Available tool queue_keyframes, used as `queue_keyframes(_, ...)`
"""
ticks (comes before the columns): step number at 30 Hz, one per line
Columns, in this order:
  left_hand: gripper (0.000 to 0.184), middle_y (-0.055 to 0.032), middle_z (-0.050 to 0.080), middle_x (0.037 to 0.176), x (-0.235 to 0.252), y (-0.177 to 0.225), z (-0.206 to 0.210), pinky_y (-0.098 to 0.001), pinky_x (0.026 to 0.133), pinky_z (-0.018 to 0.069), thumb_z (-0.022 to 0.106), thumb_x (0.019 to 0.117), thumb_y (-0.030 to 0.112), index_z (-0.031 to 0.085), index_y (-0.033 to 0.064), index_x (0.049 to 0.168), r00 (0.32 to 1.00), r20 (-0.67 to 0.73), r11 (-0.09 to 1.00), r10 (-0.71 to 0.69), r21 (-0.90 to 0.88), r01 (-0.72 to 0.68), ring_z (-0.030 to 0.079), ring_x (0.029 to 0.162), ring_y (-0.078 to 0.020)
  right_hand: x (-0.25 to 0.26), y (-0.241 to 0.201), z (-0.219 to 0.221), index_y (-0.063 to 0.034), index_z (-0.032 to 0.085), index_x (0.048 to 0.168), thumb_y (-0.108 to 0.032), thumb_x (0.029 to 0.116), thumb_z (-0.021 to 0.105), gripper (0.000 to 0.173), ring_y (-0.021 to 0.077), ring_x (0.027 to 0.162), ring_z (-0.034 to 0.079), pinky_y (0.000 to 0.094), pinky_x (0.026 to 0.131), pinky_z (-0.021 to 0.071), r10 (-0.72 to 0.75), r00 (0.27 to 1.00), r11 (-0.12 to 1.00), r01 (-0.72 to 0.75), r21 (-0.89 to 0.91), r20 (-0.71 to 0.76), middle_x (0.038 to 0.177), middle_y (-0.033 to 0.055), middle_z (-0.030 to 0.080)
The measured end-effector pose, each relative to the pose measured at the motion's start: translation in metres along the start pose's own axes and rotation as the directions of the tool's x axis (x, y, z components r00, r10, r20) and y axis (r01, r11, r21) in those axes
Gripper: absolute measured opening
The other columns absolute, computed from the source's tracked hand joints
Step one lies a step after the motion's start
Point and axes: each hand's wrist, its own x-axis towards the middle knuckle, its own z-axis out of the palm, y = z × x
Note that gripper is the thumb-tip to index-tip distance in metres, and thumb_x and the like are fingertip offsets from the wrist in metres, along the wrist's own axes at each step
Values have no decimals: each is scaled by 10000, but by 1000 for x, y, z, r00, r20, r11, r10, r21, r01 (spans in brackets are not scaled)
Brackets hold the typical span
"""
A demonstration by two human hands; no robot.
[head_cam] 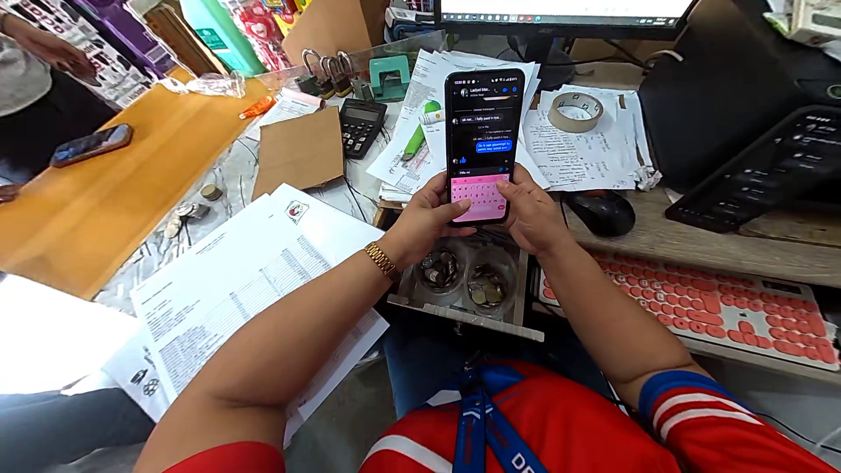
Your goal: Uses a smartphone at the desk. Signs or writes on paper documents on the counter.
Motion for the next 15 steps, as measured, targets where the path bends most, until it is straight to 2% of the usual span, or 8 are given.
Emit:
queue_keyframes(3,366,-27,702,1135,0,0,0,-302,740,631,451,1042,-32,506,151,1355,1000,3,1000,1,3,-1,734,927,-136,1,0,-2,-173,408,1436,-212,1099,309,353,65,965,704,268,841,599,-12,999,1000,11,15,33,1173,-15,676)
queue_keyframes(6,364,-32,704,1129,0,-1,0,-314,736,634,455,1042,-33,511,157,1347,1000,-7,1000,-10,-10,10,736,924,-148,4,1,-4,-106,386,1388,13,978,417,428,89,1014,696,299,894,595,-53,996,998,51,31,73,1181,5,662)
queue_keyframes(8,360,-30,709,1122,0,-2,-1,-314,729,635,456,1038,-35,516,159,1335,1000,-7,1000,-8,-13,8,739,915,-147,3,2,-3,-97,379,1411,104,910,481,549,69,1003,693,265,884,584,-55,996,998,56,-2,68,1180,4,669)
queue_keyframes(11,369,-30,707,1126,0,-2,-1,-303,725,633,456,1037,-40,509,159,1343,1000,-4,1000,-6,-9,6,737,909,-142,5,4,-5,-90,377,1379,142,907,498,540,79,1037,696,276,922,586,-77,993,997,77,6,88,1187,1,674)
queue_keyframes(15,371,-35,705,1128,0,-1,0,-306,724,633,459,1037,-38,503,156,1351,1000,-11,1000,-12,-4,12,736,908,-143,4,1,-4,-98,378,1377,110,914,487,519,71,1027,693,273,912,586,-55,994,998,53,19,92,1179,-6,671)
